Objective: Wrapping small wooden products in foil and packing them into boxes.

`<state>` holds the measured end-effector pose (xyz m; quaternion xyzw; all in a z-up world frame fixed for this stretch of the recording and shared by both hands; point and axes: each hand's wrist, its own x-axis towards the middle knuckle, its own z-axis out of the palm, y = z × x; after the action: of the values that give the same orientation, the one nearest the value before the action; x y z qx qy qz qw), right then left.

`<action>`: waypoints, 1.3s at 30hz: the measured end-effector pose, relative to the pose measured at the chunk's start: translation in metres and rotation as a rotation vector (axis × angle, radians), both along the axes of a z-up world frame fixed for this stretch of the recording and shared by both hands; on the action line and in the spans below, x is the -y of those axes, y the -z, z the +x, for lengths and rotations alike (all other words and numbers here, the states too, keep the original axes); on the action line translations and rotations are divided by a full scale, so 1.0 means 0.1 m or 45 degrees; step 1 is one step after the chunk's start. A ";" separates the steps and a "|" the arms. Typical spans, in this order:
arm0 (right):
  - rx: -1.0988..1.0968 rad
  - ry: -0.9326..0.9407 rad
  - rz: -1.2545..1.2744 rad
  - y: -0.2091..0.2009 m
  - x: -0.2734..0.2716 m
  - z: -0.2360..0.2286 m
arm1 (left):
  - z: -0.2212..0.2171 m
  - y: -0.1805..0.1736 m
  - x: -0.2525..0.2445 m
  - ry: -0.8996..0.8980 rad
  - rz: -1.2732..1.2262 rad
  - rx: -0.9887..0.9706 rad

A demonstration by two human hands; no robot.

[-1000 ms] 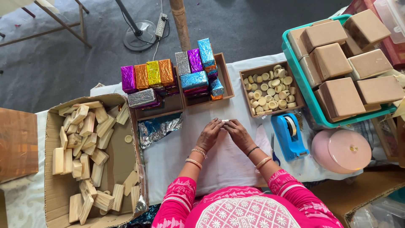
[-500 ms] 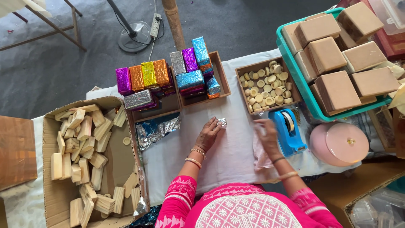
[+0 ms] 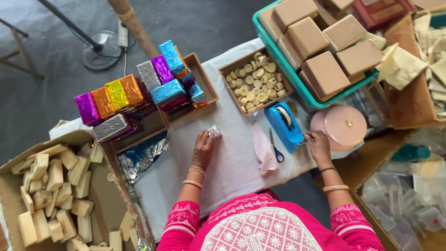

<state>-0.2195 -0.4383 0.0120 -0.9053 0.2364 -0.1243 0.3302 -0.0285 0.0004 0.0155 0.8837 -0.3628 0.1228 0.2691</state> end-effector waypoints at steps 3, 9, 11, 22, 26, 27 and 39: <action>-0.022 -0.022 0.006 -0.03 -0.03 0.07 | 0.01 0.00 0.02 -0.013 0.059 0.036; 0.021 0.035 0.066 -0.14 -0.09 0.08 | 0.02 -0.01 0.00 -0.005 0.093 0.029; -0.037 0.105 0.265 -0.26 -0.15 0.07 | 0.01 -0.01 0.00 -0.011 0.070 0.012; 0.123 0.167 0.776 0.06 -0.17 -0.32 | 0.00 -0.05 0.00 -0.053 0.034 -0.015; 0.197 0.183 0.871 0.37 -0.15 -0.41 | 0.01 -0.03 0.01 -0.077 0.034 0.003; 0.236 0.178 0.927 0.51 -0.13 -0.43 | 0.01 -0.01 -0.01 -0.083 0.032 0.008; 0.002 0.273 0.459 1.18 -0.52 -0.79 | 0.02 0.10 0.05 -0.089 0.139 0.092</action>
<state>-0.2981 -0.3866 -0.1060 -0.8011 0.3496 -0.1150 0.4719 -0.0267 -0.0042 0.0054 0.9042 -0.3473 0.1441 0.2026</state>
